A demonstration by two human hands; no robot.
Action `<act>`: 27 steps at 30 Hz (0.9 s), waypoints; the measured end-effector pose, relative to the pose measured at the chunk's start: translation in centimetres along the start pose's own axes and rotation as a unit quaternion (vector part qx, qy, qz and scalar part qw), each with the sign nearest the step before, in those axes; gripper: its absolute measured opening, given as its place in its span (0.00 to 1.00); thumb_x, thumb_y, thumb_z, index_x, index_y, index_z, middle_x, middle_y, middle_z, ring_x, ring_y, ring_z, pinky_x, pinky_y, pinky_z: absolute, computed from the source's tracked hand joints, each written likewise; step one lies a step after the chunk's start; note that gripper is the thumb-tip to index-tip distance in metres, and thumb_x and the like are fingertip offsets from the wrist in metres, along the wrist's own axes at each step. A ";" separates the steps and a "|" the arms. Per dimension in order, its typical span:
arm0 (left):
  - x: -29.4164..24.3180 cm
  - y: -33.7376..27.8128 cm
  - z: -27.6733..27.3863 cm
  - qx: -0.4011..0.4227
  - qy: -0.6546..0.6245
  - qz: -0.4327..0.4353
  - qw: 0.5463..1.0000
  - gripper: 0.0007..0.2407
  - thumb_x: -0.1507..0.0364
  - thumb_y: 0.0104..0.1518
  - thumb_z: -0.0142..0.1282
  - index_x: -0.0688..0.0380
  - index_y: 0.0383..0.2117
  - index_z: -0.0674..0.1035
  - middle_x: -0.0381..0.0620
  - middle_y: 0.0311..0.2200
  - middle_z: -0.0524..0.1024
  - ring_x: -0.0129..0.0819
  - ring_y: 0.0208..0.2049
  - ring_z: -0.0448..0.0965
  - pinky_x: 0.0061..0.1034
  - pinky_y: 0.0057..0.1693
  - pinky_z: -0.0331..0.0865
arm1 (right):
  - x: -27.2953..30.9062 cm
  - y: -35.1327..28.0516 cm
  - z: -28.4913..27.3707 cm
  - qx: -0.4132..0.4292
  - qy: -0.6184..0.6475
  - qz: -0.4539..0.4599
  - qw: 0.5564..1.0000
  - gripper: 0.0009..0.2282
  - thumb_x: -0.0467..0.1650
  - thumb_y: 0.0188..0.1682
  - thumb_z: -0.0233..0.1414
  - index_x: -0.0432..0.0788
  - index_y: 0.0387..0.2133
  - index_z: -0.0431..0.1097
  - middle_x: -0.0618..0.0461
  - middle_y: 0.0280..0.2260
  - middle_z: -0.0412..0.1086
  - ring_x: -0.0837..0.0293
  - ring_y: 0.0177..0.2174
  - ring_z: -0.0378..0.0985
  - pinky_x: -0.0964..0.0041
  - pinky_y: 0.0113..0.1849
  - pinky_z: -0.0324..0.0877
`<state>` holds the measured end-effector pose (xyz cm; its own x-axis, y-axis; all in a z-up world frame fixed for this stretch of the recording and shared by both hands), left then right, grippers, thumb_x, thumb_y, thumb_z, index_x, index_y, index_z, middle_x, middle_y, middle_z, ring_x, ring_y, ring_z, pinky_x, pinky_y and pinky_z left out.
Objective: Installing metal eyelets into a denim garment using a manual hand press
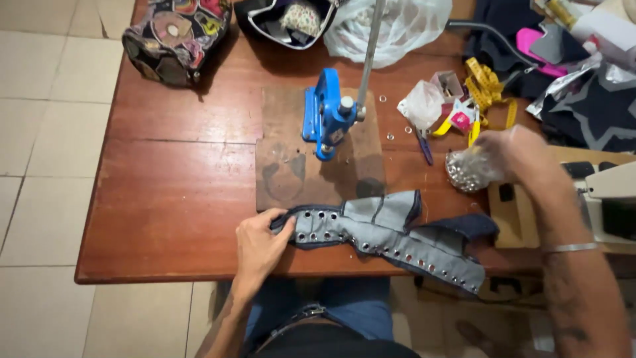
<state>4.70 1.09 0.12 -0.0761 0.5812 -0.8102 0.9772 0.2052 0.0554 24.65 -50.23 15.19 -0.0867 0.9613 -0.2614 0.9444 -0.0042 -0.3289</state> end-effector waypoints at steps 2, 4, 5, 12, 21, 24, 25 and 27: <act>-0.1 0.3 0.0 -0.003 -0.004 0.002 1.000 0.09 0.60 0.63 0.73 0.44 0.41 0.97 0.35 0.36 0.97 0.33 0.28 0.93 0.35 0.46 0.80 | -2.5 0.8 0.9 0.037 0.048 0.041 0.997 0.32 0.24 0.51 0.79 0.60 0.69 0.84 0.41 0.58 0.89 0.44 0.51 0.94 0.46 0.67 0.84; 0.2 0.0 0.2 -0.002 -0.007 0.004 1.000 0.08 0.60 0.64 0.73 0.43 0.41 0.97 0.36 0.36 0.97 0.34 0.35 0.96 0.36 0.46 0.80 | -8.5 4.2 6.4 -0.021 -0.113 0.010 0.993 0.12 0.23 0.60 0.62 0.37 0.56 0.83 0.39 0.50 0.89 0.36 0.47 0.97 0.44 0.50 0.90; 0.2 0.0 0.3 0.001 -0.007 0.003 1.000 0.08 0.60 0.64 0.73 0.43 0.41 0.97 0.36 0.36 0.97 0.34 0.35 0.96 0.36 0.46 0.80 | -8.5 4.0 5.9 -0.017 -0.113 0.011 0.993 0.12 0.23 0.60 0.62 0.37 0.56 0.83 0.39 0.50 0.89 0.36 0.47 0.97 0.44 0.50 0.90; 0.1 0.1 0.1 -0.002 -0.005 0.010 1.000 0.08 0.60 0.64 0.72 0.42 0.42 0.97 0.37 0.36 0.96 0.35 0.31 0.93 0.38 0.45 0.79 | -3.7 -2.7 -3.5 0.007 0.009 0.078 0.997 0.13 0.30 0.63 0.64 0.40 0.58 0.89 0.33 0.51 0.92 0.35 0.45 0.97 0.43 0.52 0.90; 0.5 0.0 0.3 0.002 -0.006 0.003 1.000 0.08 0.60 0.64 0.72 0.41 0.42 0.97 0.37 0.36 0.96 0.36 0.31 0.93 0.37 0.46 0.80 | 1.9 -12.0 -8.7 -0.346 0.446 -0.090 0.820 0.08 0.17 0.77 0.68 0.28 0.65 0.84 0.37 0.54 0.85 0.51 0.50 0.90 0.60 0.57 0.85; 0.7 0.2 0.4 0.003 -0.039 -0.010 0.999 0.06 0.61 0.63 0.74 0.41 0.40 0.97 0.41 0.35 0.96 0.44 0.33 0.93 0.39 0.45 0.84 | 9.2 -10.6 -5.5 -0.339 0.547 -0.108 0.758 0.13 0.19 0.64 0.73 0.36 0.60 0.85 0.41 0.52 0.87 0.54 0.50 0.90 0.57 0.58 0.87; 0.9 0.2 0.4 0.000 -0.066 -0.008 0.998 0.05 0.63 0.62 0.77 0.42 0.39 0.98 0.46 0.35 0.96 0.53 0.42 0.98 0.42 0.46 0.89 | 12.1 -9.7 -3.8 -0.336 0.585 -0.138 0.725 0.13 0.20 0.59 0.76 0.40 0.54 0.89 0.42 0.48 0.88 0.54 0.48 0.90 0.54 0.56 0.86; 0.9 0.0 0.4 0.001 -0.063 -0.005 0.998 0.05 0.63 0.63 0.76 0.43 0.40 0.97 0.46 0.35 0.96 0.55 0.42 0.97 0.43 0.45 0.89 | 18.2 -8.1 -2.7 -0.304 0.622 -0.146 0.707 0.12 0.22 0.55 0.78 0.44 0.50 0.91 0.45 0.47 0.90 0.56 0.46 0.92 0.56 0.53 0.87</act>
<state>4.73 1.33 -0.83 -0.0612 0.4756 -0.8775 0.9769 0.2088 0.0451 16.28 -31.93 15.48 -0.3169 0.3966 0.8616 0.9386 0.0004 0.3451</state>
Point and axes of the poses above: each hand's wrist, its own y-axis towards the middle knuckle, its own z-axis out of the palm, x = y × z, the point moved 5 cm from there along y, towards the middle knuckle
